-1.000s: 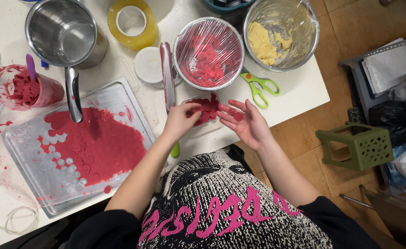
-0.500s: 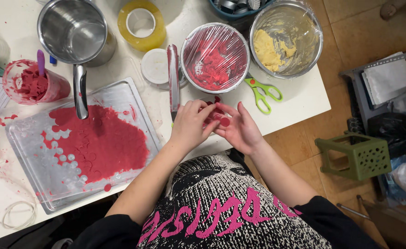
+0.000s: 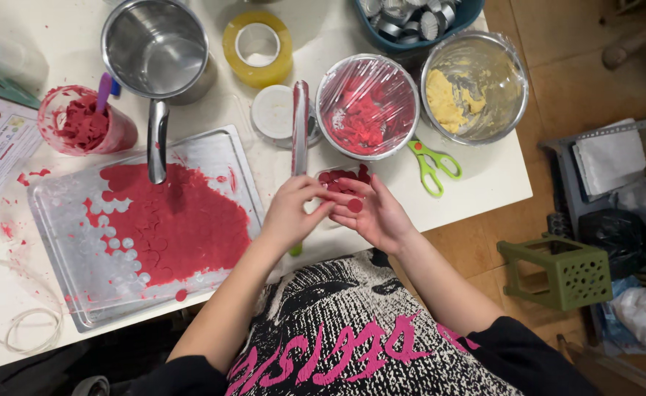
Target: The person peels small red candy pieces off a plastic sheet lining a metal tray and drops them one at a time into a plastic cup, gradually clearing the sheet and accumulating the pieces in the cup.
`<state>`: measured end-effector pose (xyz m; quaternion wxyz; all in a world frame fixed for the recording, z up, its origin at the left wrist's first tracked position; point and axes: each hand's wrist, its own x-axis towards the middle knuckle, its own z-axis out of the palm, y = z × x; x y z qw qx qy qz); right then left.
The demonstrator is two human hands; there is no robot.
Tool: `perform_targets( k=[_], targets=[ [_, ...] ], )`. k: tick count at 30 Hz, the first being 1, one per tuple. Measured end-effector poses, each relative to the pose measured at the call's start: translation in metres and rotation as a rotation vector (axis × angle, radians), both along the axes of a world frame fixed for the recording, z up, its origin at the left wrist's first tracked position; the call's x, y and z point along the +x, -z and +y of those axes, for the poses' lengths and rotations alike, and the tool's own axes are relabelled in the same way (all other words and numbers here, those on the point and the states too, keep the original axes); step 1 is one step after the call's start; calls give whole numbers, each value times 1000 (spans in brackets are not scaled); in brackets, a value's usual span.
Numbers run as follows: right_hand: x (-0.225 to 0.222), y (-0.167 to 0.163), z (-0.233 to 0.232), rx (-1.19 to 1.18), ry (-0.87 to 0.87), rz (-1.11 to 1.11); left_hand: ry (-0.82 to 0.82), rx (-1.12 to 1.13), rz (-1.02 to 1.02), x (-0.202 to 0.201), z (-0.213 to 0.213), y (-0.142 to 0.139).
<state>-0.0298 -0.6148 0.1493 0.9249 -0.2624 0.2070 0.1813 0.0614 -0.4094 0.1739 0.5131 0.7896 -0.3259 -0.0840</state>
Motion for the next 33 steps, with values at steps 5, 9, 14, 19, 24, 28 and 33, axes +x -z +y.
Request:
perform_targets(
  k=[5,9,14,19,24,28,33],
  targets=[
    [16,11,8,-604,-104,-224,-266,7,178,13,73,-4],
    [27,27,11,-834,-280,-385,-570,16,174,34,169,2],
    [17,48,21,-980,-84,-256,-633,2,28,93,265,18],
    [2,45,60,-1001,293,-57,-555,127,-165,179,309,24],
    [-9,33,128,-1012,363,70,-406,394,-265,244,318,28],
    [-17,27,175,-1030,357,81,-336,576,-284,268,328,42],
    [-21,29,223,-1195,200,80,-224,449,-227,272,339,68]
  ],
)
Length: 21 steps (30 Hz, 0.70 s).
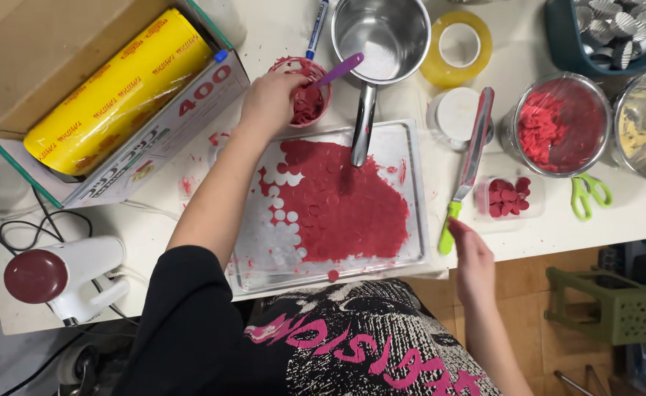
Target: The person peels small red candy pieces off a plastic sheet lining a metal tray and drops them one at a time into a plastic cup, gradually clearing the sheet and accumulating the pieces in the cup.
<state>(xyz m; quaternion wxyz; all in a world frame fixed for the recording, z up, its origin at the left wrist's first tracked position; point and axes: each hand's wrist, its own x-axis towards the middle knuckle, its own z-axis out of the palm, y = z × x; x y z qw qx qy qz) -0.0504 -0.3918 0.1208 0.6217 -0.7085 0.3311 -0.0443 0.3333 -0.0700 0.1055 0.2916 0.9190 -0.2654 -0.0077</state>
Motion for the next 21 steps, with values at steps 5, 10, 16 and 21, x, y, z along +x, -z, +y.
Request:
perform_targets(
  k=[5,10,16,21],
  targets=[
    [18,2,31,52,-43,11,-14,-131,-205,-20,15,1],
    [28,1,41,85,-102,-11,-32,-152,-119,-23,8,-9],
    [23,2,47,86,-140,7,-91,-368,-122,-53,14,-15],
    [18,16,65,65,-246,31,-358,-565,174,-117,60,10]
  ],
)
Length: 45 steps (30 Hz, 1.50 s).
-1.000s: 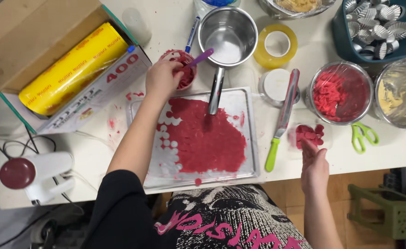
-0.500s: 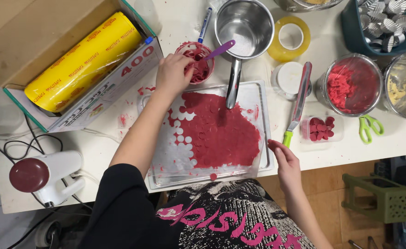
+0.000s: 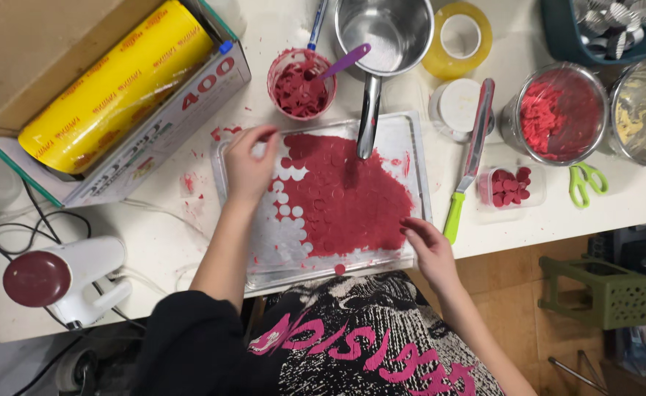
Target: The person peels small red candy pieces off a plastic sheet lining a metal tray and drops them one at a time into a plastic cup, gradually clearing the sheet and accumulating the pieces in the cup.
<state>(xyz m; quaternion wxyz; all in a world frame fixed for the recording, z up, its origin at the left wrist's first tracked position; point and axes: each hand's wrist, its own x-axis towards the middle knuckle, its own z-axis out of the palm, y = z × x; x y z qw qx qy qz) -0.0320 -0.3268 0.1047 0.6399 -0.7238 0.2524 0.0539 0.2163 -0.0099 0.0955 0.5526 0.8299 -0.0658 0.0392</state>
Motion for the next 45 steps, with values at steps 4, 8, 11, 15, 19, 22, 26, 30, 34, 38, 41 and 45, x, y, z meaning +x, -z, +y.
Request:
perform_targets(
  k=[4,8,11,15,19,22,26,30,34,38,41,45],
  targets=[
    [-5,16,-2,-419,-202,215,-191,421,-99,-60,56,28],
    [-6,41,-23,-586,-284,148,-198,678,216,-100,86,43],
    [-13,57,-30,-623,-242,104,-184,637,337,-117,89,45],
    [-35,54,-18,-680,-174,-120,-173,598,65,-144,85,37],
    [-38,35,7,-557,-286,20,97,392,260,-187,50,37],
    [-20,31,30,-504,-524,-7,326,393,12,-208,19,41],
    [-5,34,65,-699,-851,-276,384,369,36,-218,-2,43],
    [-5,35,78,-792,-950,-376,367,339,60,-221,-2,39],
    [-12,41,81,-825,-912,-480,312,337,35,-222,5,36],
    [-20,50,83,-851,-867,-549,288,323,75,-223,8,34],
    [-29,52,75,-699,-793,-464,291,317,86,-225,2,30],
    [-48,52,31,-519,-470,-310,310,347,88,-226,-15,30]
  ],
)
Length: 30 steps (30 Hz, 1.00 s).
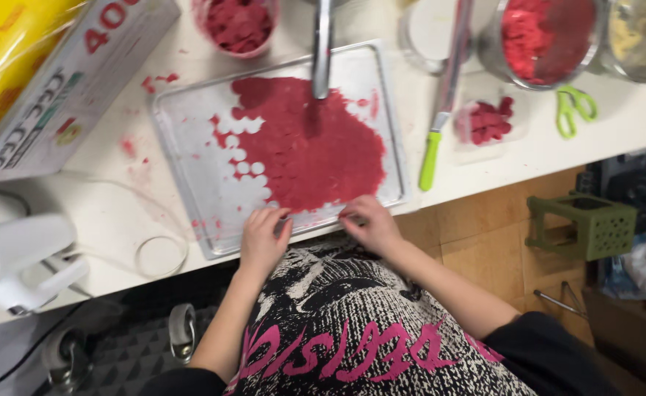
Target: The person peels small red candy pieces off a plastic sheet lining a metal tray and drops them one at a time into a plastic cup, gradually clearing the sheet and accumulating the pieces in the cup.
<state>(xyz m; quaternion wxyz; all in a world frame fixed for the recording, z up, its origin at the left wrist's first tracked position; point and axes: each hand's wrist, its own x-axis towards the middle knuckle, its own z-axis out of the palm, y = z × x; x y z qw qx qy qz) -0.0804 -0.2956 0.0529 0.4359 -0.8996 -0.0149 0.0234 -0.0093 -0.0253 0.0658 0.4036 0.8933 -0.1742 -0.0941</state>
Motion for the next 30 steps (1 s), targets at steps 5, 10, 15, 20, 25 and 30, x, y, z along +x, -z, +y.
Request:
perform_targets(
  k=[5,10,15,20,25,30],
  targets=[
    [-12,3,-136,401,651,168,-10,52,-42,-3,-30,9],
    [-1,-4,-275,192,786,73,-97,193,-118,-13,-54,12],
    [48,-1,-330,-9,519,74,-238,245,-117,-28,-64,19],
    [53,-12,-329,182,569,71,-295,247,-171,-36,-71,31],
    [57,-10,-233,464,202,224,-311,343,-135,-27,-73,40],
    [80,0,-124,287,-80,293,-269,387,-102,-16,-66,45]
  ],
)
